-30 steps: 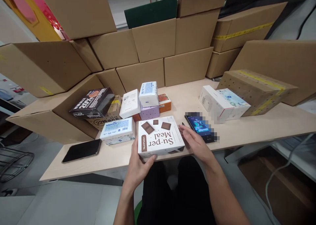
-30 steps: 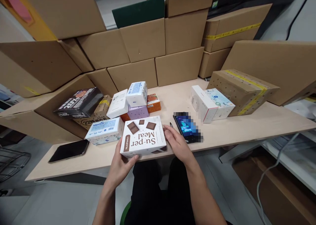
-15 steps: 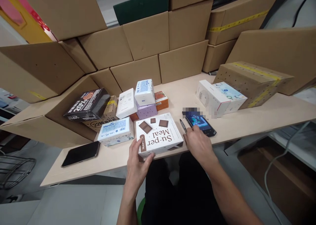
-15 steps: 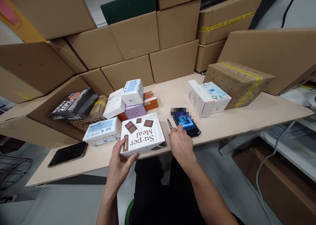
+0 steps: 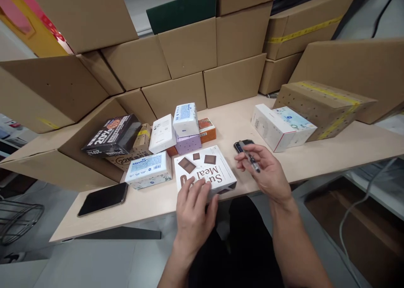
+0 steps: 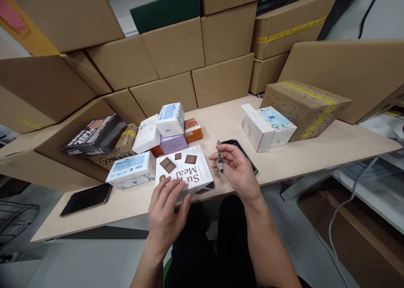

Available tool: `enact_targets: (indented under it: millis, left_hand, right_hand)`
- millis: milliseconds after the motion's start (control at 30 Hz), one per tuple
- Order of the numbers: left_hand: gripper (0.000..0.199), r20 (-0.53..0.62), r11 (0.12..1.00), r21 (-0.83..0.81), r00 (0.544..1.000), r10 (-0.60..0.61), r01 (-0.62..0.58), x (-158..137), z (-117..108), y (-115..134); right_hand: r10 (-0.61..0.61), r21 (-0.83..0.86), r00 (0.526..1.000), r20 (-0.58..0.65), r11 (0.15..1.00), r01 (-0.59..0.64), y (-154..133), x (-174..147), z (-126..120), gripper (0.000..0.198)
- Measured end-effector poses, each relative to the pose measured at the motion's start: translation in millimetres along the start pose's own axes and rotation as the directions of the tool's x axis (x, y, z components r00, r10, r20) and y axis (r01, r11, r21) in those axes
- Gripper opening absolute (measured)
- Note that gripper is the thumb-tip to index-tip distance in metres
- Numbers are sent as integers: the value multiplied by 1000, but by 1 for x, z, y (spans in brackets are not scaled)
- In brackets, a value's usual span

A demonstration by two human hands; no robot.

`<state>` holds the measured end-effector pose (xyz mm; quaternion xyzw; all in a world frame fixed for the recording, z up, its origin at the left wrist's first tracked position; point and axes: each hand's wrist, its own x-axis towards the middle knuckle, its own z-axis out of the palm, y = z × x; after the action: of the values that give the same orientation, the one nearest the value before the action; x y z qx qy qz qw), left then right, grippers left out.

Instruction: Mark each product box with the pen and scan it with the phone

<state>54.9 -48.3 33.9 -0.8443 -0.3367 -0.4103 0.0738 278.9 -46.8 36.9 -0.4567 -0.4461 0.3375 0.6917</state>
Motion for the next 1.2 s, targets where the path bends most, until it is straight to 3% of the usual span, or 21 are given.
enact_targets:
  millis: [133,233,333,433,533,667,1200]
  left_hand:
    - [36,61,997,70,998,12,-16,12,19,12]
    - [41,85,989,145,996,-6,-6,15,29,13]
    - [41,95,975,224,995,-14,-7,13,35,12]
    - [38,103,968,249,995,-8,-18,11,37,12]
    - [37,97,966,256,995,-5,-20,9,38,13]
    - [37,75,965,261,997,-12,-8,9,40,12]
    - [34,27,967,256,1000,-14,6,8,43,13]
  right_hand:
    - [-42,55,998,-53,997,45,-6,11,26,21]
    - [-16,78,1000,11,997,15,-4,23,40,24]
    - [27,-44,994,108,999,-22,3,32,49,34]
    - [33,-195,995,95,981,-14,10,35,56,24]
    - [23,-302,998,59,953,-4,14,33,58,18]
    - [-35,-481,993,114,873,86,12,29,57,16]
    - [-42,-629,976,212,759,169,3,29,62,16]
